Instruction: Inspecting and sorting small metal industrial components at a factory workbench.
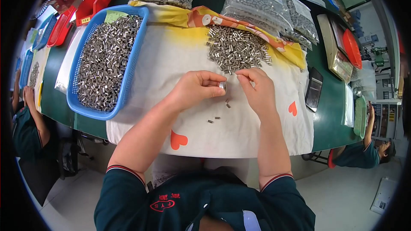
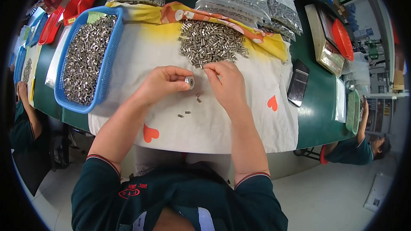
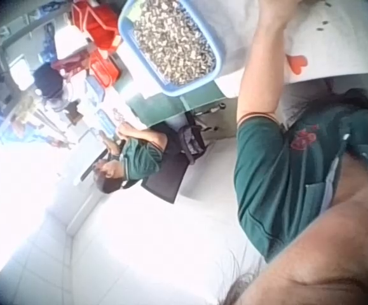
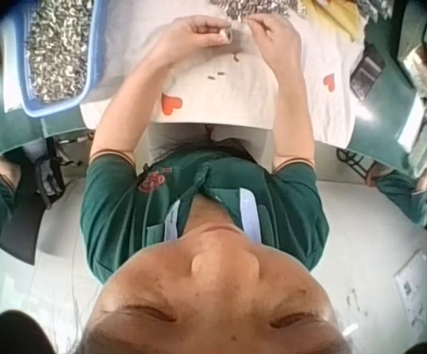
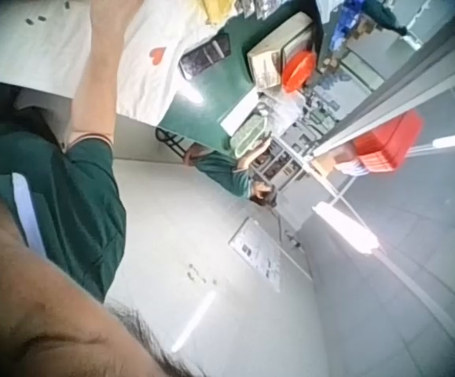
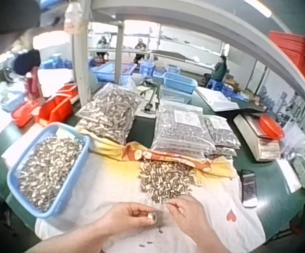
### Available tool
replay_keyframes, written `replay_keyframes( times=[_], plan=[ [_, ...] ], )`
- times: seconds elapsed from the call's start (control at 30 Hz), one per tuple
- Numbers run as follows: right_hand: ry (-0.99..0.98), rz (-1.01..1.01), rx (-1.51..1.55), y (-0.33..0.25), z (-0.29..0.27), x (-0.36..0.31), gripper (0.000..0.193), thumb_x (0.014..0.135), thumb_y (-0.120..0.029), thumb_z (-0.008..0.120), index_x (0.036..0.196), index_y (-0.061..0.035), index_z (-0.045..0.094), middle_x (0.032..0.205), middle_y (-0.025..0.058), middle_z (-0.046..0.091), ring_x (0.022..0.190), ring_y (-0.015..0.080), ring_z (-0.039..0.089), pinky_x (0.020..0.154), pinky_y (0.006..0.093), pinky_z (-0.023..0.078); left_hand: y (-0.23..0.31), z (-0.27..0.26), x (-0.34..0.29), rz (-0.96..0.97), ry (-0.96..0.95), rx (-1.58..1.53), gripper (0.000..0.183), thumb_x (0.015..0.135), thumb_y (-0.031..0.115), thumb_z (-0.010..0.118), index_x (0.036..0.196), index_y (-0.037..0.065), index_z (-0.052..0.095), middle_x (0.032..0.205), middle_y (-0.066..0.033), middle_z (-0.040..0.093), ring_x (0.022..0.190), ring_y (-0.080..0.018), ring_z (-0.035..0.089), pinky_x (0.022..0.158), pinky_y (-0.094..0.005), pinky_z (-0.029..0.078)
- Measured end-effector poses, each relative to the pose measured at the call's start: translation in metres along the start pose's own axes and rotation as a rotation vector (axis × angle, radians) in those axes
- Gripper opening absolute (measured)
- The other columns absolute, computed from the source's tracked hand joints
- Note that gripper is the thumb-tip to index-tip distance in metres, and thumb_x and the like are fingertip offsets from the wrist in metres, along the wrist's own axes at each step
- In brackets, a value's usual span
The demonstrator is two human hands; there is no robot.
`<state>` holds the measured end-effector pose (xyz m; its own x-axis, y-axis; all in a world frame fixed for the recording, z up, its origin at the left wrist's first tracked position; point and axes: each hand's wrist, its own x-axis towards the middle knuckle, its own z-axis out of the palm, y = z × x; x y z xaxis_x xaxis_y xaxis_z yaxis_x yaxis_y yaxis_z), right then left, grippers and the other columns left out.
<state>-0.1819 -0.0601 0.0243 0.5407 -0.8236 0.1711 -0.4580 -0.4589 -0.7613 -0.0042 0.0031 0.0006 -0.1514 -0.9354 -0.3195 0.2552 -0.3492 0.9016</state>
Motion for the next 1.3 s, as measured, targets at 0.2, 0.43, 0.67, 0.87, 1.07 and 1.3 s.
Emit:
replay_keyframes(
  times=[0.2,0.43,0.67,0.87,1.07,1.3],
  plan=[
    [0.082,-0.232,-0.467,0.013,0.027,0.024,0.008,0.070,-0.009,0.061,0.077,-0.0063,0.061,0.076,0.0061,0.056,0.079,0.0246,0.052,0.071,0.0342,0.042,-0.006,0.002,-0.001,0.091,-0.118,0.050,0.030,0.074,0.006,0.066,0.102,0.001,0.059,0.084,-0.0032,0.062,0.077,-0.0078,0.057,0.069,-0.0213,0.046],
    [-0.167,-0.387,-0.449,0.012,0.018,0.031,0.006,0.069,-0.007,0.059,0.075,-0.0051,0.060,0.078,0.0072,0.057,0.080,0.0244,0.051,0.072,0.0345,0.042,-0.002,0.017,-0.003,0.482,-0.286,0.813,0.030,0.067,0.009,0.071,0.096,0.005,0.062,0.085,-0.0072,0.064,0.071,-0.0143,0.059,0.065,-0.0254,0.047],
    [-0.185,-0.259,-0.455,0.006,0.015,0.022,0.006,0.069,-0.004,0.057,0.075,-0.0041,0.059,0.078,0.0095,0.058,0.080,0.0270,0.051,0.074,0.0357,0.042,0.011,0.014,-0.013,0.311,-0.366,0.763,0.026,0.068,0.009,0.071,0.092,0.004,0.063,0.082,-0.0060,0.064,0.071,-0.0129,0.059,0.065,-0.0248,0.047],
    [0.046,0.283,0.272,-0.004,0.008,0.005,0.010,0.074,-0.002,0.058,0.084,-0.0022,0.060,0.078,0.0045,0.058,0.073,0.0142,0.054,0.067,0.0258,0.044,-0.001,-0.005,0.005,0.096,-0.056,-0.063,0.030,0.076,0.001,0.063,0.105,-0.003,0.056,0.089,-0.0043,0.061,0.079,-0.0076,0.057,0.071,-0.0212,0.046],
    [-0.075,0.094,0.406,-0.003,0.009,-0.003,0.007,0.074,-0.001,0.060,0.080,-0.0014,0.060,0.077,0.0004,0.059,0.073,0.0090,0.054,0.067,0.0223,0.043,-0.003,-0.004,0.008,0.107,-0.039,-0.087,0.031,0.076,0.002,0.063,0.106,-0.003,0.056,0.088,-0.0036,0.061,0.079,-0.0074,0.057,0.071,-0.0200,0.046],
    [0.028,-0.154,-0.060,-0.010,0.013,-0.007,0.008,0.071,-0.002,0.062,0.079,-0.0021,0.060,0.071,0.0043,0.058,0.067,0.0127,0.054,0.061,0.0262,0.044,-0.006,-0.002,0.007,0.113,0.005,0.078,0.033,0.075,0.004,0.066,0.106,-0.003,0.057,0.088,-0.0035,0.062,0.079,-0.0065,0.057,0.069,-0.0193,0.046]
  ],
)
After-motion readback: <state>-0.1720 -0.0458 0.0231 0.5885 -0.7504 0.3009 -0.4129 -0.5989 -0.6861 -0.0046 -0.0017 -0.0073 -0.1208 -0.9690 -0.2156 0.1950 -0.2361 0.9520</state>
